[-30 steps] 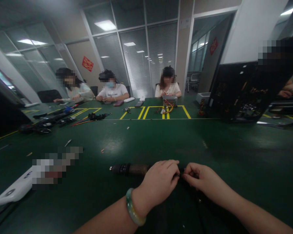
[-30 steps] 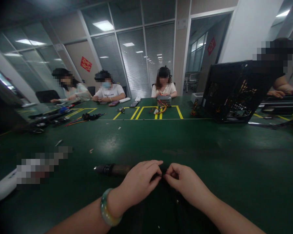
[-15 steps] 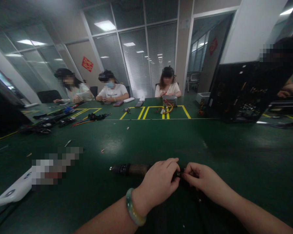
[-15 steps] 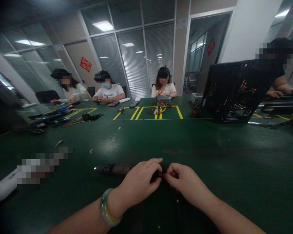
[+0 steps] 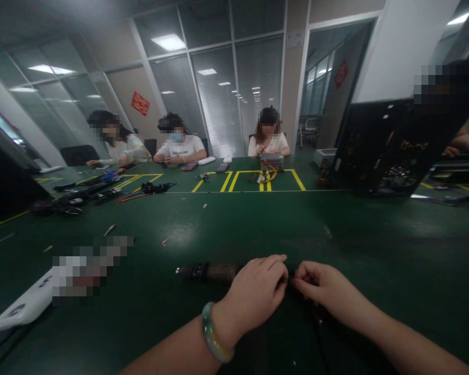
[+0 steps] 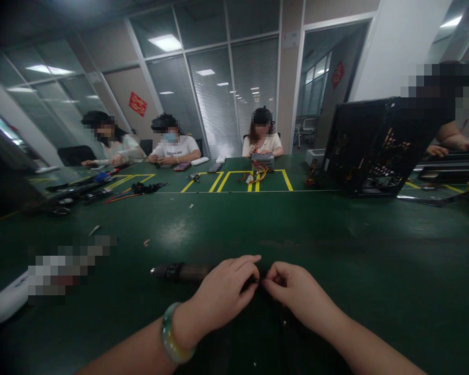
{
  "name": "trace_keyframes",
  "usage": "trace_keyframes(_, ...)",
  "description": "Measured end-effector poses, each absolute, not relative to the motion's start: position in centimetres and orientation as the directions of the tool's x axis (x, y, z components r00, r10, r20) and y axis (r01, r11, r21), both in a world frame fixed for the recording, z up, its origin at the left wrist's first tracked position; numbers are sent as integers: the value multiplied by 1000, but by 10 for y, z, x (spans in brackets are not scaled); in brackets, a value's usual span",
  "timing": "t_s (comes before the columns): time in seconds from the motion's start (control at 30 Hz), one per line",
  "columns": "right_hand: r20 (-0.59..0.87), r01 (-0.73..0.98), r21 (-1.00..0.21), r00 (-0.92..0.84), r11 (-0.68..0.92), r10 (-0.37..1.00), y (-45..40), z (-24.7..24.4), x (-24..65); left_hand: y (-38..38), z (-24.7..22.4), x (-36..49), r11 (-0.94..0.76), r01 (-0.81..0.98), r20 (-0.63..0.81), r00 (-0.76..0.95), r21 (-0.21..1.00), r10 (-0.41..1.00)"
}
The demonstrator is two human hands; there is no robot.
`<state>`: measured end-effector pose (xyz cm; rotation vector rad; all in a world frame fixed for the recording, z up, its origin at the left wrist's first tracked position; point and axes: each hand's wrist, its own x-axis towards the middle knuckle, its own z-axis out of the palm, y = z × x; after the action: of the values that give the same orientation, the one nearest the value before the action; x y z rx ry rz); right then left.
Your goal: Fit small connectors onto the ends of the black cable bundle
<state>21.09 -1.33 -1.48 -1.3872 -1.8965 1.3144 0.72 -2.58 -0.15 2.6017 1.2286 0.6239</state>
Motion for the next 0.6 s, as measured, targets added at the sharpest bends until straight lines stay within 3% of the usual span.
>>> trace_keyframes(0.6, -172, 443, -896, -399, 26, 901, -11, -21, 211, -26, -1, 7, -630, 690, 280, 564, 357, 777)
